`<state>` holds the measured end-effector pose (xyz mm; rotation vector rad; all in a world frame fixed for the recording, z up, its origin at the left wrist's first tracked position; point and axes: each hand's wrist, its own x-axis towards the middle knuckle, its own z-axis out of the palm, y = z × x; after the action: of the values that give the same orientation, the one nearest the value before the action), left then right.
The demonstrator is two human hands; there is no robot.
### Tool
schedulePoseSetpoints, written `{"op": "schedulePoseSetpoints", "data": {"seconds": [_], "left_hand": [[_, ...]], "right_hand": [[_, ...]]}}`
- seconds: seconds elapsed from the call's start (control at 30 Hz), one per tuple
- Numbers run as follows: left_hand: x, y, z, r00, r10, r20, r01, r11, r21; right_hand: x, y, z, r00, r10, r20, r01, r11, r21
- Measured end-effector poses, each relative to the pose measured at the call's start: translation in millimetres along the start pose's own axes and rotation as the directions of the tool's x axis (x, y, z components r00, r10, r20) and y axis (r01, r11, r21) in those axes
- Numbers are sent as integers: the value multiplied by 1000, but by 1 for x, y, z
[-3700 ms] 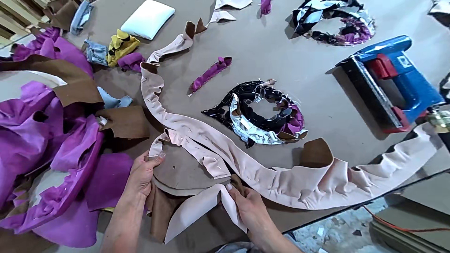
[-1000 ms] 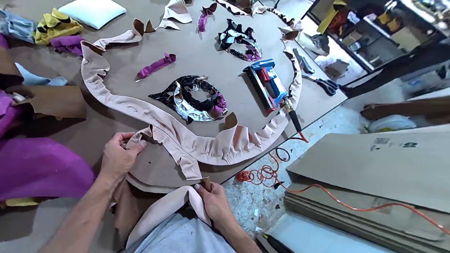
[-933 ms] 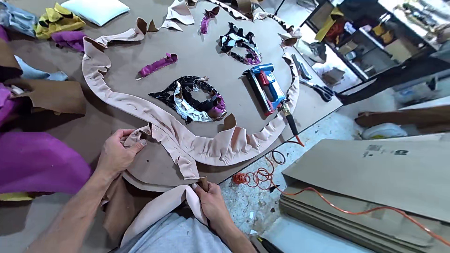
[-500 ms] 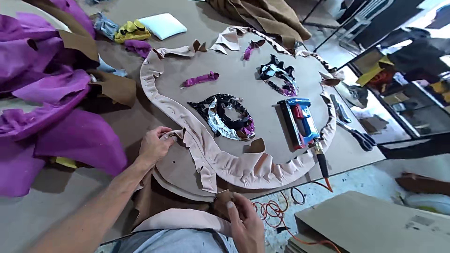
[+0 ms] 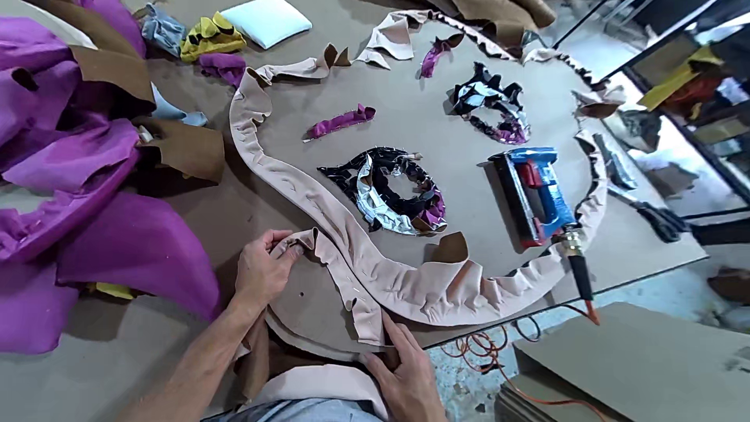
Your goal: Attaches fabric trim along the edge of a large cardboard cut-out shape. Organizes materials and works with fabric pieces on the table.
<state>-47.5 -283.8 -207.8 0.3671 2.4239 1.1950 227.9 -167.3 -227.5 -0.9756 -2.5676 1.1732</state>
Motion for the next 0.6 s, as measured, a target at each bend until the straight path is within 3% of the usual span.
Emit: {"op": "schedulePoseSetpoints", "data": {"seconds": [0.6], "left_hand": [[15,6,0,999,42,-12,-43,997,-61]], "right_hand": [[7,2,9,993,-98,-65,100,995,20]]}}
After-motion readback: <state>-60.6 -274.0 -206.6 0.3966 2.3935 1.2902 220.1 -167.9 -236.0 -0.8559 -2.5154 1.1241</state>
